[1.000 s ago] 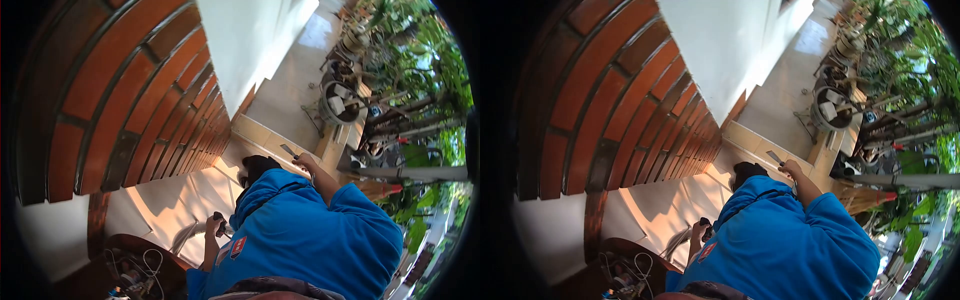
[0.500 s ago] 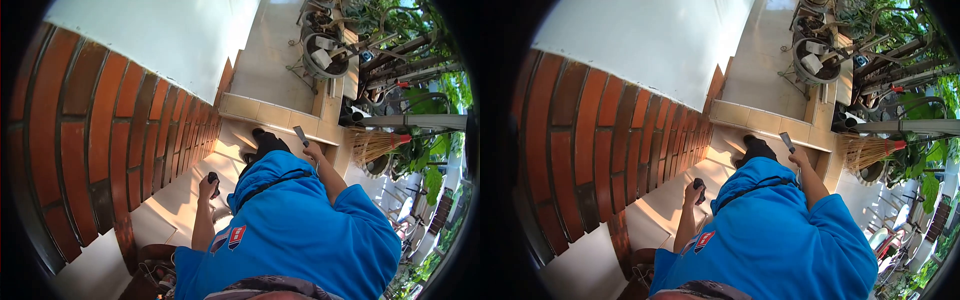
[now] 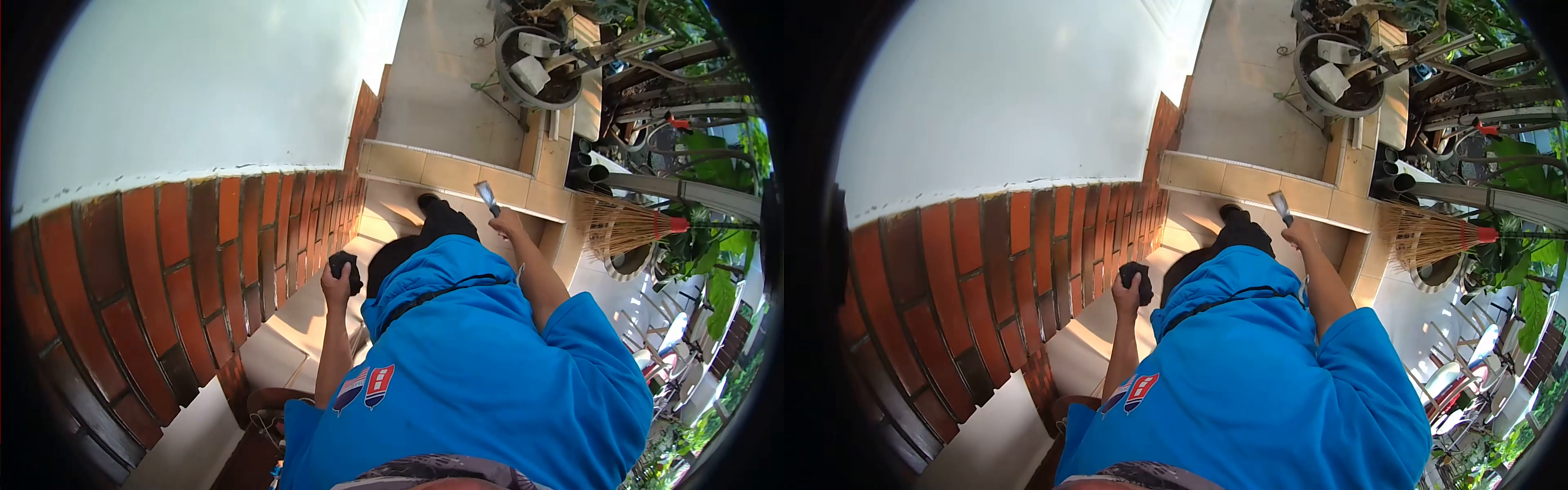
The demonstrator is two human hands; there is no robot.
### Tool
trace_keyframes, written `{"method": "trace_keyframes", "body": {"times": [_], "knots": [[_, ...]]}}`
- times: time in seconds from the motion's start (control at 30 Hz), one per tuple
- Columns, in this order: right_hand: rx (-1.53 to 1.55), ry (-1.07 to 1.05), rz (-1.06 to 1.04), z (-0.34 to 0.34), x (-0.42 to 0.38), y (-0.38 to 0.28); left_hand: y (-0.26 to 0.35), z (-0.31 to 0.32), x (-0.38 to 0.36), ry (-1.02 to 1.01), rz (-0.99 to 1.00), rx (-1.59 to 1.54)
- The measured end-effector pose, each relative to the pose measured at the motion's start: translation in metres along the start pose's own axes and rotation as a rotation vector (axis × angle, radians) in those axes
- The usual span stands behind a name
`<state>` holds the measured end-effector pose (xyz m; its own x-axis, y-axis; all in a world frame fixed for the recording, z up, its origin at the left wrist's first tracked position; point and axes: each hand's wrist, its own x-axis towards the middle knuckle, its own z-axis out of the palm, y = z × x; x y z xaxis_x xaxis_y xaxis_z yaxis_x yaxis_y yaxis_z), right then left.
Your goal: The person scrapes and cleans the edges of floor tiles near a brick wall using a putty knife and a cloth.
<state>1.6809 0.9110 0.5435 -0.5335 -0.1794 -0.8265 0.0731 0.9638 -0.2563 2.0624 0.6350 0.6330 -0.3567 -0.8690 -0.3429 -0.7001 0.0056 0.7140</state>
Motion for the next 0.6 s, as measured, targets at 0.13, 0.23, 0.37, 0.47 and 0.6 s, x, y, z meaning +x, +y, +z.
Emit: {"method": "trace_keyframes", "body": {"times": [0.13,0.23,0.37,0.47,0.6], "knots": [[0.077,-0.008,-0.093,-0.01,0.023,-0.014,0.046,0.014,0.009,-0.013,-0.087,-0.279],[0.211,0.028,-0.088,0.0,0.033,-0.026,0.076,0.019,0.019,-0.082,-0.094,-0.424],[0.24,0.032,-0.232,0.017,0.029,-0.033,0.085,0.029,0.042,-0.159,-0.15,-0.505],[0.207,0.139,-0.369,0.038,0.018,-0.034,0.082,0.044,0.065,-0.228,-0.165,-0.548],[0.282,0.208,-0.35,0.054,-0.019,-0.048,0.075,0.065,0.095,-0.323,-0.185,-0.527]]}}
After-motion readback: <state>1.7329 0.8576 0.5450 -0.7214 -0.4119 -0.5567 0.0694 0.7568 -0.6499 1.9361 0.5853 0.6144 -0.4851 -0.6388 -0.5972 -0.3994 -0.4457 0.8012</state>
